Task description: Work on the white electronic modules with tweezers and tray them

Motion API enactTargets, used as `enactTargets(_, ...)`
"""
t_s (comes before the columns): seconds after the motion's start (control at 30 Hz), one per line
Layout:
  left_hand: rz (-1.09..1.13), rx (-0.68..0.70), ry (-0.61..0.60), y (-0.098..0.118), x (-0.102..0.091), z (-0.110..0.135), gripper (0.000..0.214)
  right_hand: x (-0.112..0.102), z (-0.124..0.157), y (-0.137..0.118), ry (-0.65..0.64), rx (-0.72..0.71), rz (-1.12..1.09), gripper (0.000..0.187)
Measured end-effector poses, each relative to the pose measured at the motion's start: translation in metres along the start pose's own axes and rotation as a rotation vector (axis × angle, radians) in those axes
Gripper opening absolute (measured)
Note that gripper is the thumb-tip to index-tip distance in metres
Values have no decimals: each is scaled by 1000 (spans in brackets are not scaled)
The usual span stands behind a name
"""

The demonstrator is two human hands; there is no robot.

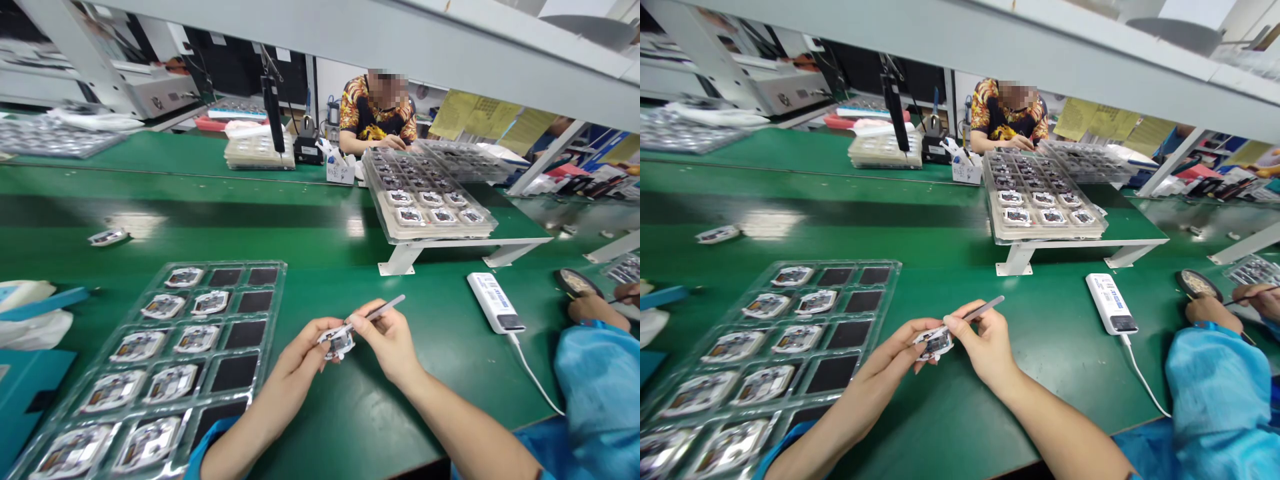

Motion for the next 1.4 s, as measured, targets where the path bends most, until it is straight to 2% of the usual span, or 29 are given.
enactTargets(0.17, 16, 37, -15, 7, 1, 0, 23, -2, 0, 2, 3, -7, -71, 20)
enactTargets(0.6, 59, 18, -57, 8, 3, 2, 25, -1, 1, 1, -1, -28, -127, 20)
enactTargets(1.03, 22, 21, -50, 9, -2, 3, 23, 4, 3, -7, -17, -58, -70, 26)
enactTargets(1.23, 40, 17, -89, 12, 0, 1, 26, 7, 5, -18, -54, -142, -27, 17)
enactTargets(1.4, 60, 16, -85, 11, 0, 0, 25, 7, 5, -19, -59, -153, -22, 17)
Point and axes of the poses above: each hand's wrist, its own z-axis away from the middle knuckle, its own x-axis out of the palm, y = z × x, the point moved 10 cm from there along -z, towards the middle knuckle, and after that the axes turned 8 degrees about -y, right-handed, at the moved point
